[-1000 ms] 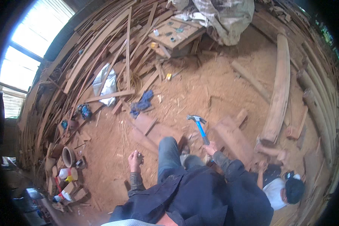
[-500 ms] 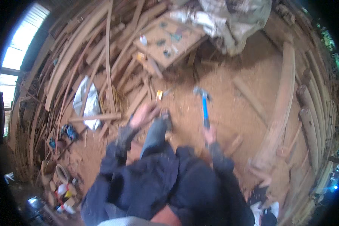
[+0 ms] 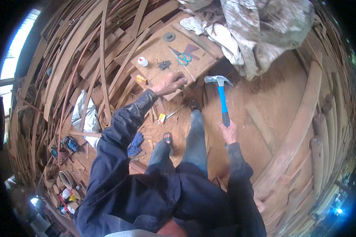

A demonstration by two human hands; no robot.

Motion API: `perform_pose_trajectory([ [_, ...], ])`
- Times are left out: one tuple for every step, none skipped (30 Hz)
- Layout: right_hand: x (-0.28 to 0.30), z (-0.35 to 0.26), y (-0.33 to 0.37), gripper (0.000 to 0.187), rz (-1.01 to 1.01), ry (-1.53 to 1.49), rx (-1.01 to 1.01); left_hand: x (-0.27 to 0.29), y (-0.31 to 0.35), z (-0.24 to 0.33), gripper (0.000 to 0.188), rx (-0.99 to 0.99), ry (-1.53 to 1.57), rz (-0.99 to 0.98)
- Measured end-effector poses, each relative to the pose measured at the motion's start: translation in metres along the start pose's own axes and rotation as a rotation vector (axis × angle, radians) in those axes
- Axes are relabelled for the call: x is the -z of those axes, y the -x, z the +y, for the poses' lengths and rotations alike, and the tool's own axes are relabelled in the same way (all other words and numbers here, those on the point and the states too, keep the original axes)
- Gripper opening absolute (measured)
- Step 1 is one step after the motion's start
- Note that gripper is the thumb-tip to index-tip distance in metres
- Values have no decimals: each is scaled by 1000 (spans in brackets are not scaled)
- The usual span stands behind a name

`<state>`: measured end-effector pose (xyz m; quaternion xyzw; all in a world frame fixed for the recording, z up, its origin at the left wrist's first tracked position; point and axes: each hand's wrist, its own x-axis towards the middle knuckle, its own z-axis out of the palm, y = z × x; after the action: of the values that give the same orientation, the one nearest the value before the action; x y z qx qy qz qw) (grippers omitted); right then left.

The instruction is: The person hammers nails into a curved wooden piece, then uses a string and small weight to mark a line on a cylindrical wooden log. The person also handles a sanding block and moves around a cluttered workshop floor.

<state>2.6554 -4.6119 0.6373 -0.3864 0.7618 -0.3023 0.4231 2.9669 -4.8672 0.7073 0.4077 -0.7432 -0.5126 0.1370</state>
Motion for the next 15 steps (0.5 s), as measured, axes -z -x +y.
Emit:
perform_pose_trajectory([
  [-1,2,-32,20,-13,17,14,9,-34,-26,37,58,48,-7],
  [-1,8,-63,20,-9,29,22,8,-73,-44,36,86,-35,14],
  [-11,7,-93,20,-19,38,33,15,-93,-69,35,126,-121,42],
  [-21,14,-138,21,-34,50,139,24,-128,-105,35,92,-129,121],
  [-32,21,-159,22,-90,87,76,23,-146,-142,34,136,-148,126],
  [-39,10,-191,22,-138,128,32,26,-171,-172,33,165,-169,146],
  [-45,-4,-219,23,-190,174,-9,27,-191,-201,32,196,-187,168],
  [-57,-25,-241,23,-201,190,82,29,-201,-235,30,238,-186,221],
  [-65,-29,-267,23,-225,212,89,34,-215,-263,29,264,-192,278],
  [-73,-28,-290,24,-246,238,91,34,-228,-287,28,290,-195,331],
  [-81,-26,-313,25,-266,261,89,31,-239,-305,27,312,-189,396],
  [-87,-31,-336,27,-269,324,112,32,-251,-317,27,324,-187,461],
  [-94,-37,-358,27,-275,364,130,32,-260,-329,26,338,-189,527],
  [-105,-39,-377,27,-294,407,145,31,-261,-342,26,367,-175,579],
  [-113,-39,-397,28,-296,448,164,32,-269,-348,27,365,-190,613],
])
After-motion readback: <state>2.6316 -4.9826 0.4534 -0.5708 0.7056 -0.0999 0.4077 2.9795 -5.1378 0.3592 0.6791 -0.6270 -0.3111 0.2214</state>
